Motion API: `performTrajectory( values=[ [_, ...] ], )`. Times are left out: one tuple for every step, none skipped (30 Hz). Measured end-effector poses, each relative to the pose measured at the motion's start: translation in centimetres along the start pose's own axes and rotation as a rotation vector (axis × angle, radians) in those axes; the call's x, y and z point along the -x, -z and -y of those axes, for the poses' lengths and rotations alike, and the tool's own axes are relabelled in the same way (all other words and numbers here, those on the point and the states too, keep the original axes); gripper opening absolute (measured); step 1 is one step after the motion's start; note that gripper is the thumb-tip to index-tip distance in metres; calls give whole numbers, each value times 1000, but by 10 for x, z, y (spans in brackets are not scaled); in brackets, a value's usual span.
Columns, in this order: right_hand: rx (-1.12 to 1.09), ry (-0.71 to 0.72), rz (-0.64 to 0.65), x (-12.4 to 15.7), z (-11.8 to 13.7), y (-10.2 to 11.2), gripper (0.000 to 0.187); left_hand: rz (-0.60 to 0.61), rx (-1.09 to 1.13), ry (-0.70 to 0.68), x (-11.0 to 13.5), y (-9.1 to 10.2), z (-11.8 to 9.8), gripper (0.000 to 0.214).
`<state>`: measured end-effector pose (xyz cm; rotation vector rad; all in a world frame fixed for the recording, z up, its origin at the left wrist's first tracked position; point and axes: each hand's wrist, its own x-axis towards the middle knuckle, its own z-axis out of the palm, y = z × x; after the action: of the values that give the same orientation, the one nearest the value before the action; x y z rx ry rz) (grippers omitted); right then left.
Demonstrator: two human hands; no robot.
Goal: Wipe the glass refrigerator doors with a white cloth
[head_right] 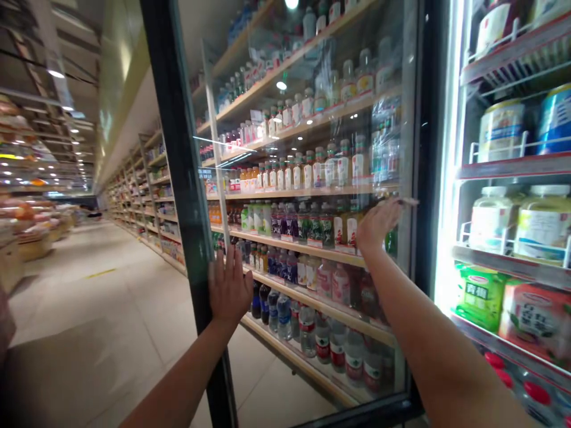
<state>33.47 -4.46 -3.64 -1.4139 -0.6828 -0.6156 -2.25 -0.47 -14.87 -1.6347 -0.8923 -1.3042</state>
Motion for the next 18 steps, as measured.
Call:
performTrajectory(
  values=[
    [-11,77,35,14,15,-5,66,3,-4,1,0,0,1,77],
    [-22,171,79,32,30,-10,67,6,-8,3,1,-1,1,77],
    [-34,318,143,54,44,-15,67,7,-11,1,1,-1,1,76],
    [-43,488,218,78,55,-18,66,7,-13,-1,1,-1,2,76],
    [-56,650,289,102,62,-19,66,9,-14,-2,1,-1,2,76],
    [-77,806,361,124,66,-19,65,10,-15,-2,1,-1,1,76],
    [-99,939,443,144,66,-16,65,12,-14,-1,1,-1,1,76],
    [-125,1047,532,160,63,-12,65,15,-11,1,1,0,1,76],
    [-154,1125,627,172,58,-6,66,16,-7,2,2,0,1,76],
    [-183,1170,727,182,53,1,67,15,-3,2,2,0,0,76],
    [-213,1184,826,187,47,10,70,12,1,2,2,0,0,76],
    [-239,1166,917,190,42,20,72,7,4,0,2,0,1,76],
    [-262,1116,999,191,38,31,75,3,5,-1,2,0,1,76],
    [-278,1043,1073,190,36,42,77,0,6,-3,2,0,1,76],
    [-285,952,1152,187,35,52,77,-2,7,-5,1,0,2,76],
    [-282,856,1247,182,35,61,75,-1,10,-7,1,-1,2,76],
    [-273,766,1363,175,37,68,73,0,14,-10,1,-1,2,77],
    [-262,692,1491,166,39,73,69,0,19,-9,1,-1,2,77]
  ],
)
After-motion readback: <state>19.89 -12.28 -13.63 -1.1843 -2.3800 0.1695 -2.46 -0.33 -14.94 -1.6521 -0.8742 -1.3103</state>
